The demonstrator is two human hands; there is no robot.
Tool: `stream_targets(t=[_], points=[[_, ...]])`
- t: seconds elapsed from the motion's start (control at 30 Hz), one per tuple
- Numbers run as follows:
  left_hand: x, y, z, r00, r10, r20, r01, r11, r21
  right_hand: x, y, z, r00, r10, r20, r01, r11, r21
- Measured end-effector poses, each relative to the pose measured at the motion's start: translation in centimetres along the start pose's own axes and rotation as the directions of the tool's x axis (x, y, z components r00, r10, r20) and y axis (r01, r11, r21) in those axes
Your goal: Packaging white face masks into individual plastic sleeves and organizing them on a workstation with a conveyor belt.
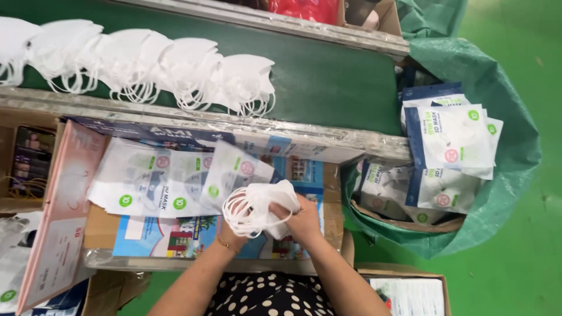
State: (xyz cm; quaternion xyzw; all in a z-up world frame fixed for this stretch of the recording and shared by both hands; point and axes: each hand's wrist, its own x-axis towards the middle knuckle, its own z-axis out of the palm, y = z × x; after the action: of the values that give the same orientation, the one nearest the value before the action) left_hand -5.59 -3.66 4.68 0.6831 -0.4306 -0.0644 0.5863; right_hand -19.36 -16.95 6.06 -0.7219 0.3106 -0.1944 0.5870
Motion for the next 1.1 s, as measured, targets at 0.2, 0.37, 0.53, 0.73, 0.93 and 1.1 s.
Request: stream_targets(t=[0.2, 0.37, 0.53, 0.73, 0.93, 1.1], points=[[-0.8, 2.0, 2.8, 0.989, -0.147, 0.012, 0.146, 0.988, 0.055, 1.6, 4.5, -2.5, 0.908, -0.362, -0.208, 0.210, 0.826, -0.523], [0.6, 1.9, 2.4, 0.932, -0.306, 0.196, 0.327, 0.941, -0.087, -0.5, 2.4, -4.1, 0.986, 0.080, 0.143, -0.085, 0.996, 0.025], [4.0, 3.4, -0.5, 0.995, 0.087, 0.052, -0.084, 0.994, -0.070, -1.8, 0.8, -4.5, 0.927, 0.131, 0.350, -0.159, 0.986, 0.052], [4.1, 3.4, -0.4, 0.821, -0.043, 0.569, 0.029, 0.999, 0.034, -2.0, -1.5, -4.6, 0.841, 0.332, 0.428, -0.044, 0.830, -0.557], [5.1, 6.2, -2.3, 0.777, -0.372, 0.507, 0.420, 0.907, 0.022, -2.9, 0.4, -5.2, 0.890, 0.109, 0.444, -0.023, 0.980, -0.195], [4.7, 4.4, -1.6, 0.851, -0.115, 0.512, 0.033, 0.986, 0.166, -2.2, -5.6, -5.1, 0.880, -0.320, 0.352, 0.372, 0.924, -0.090]])
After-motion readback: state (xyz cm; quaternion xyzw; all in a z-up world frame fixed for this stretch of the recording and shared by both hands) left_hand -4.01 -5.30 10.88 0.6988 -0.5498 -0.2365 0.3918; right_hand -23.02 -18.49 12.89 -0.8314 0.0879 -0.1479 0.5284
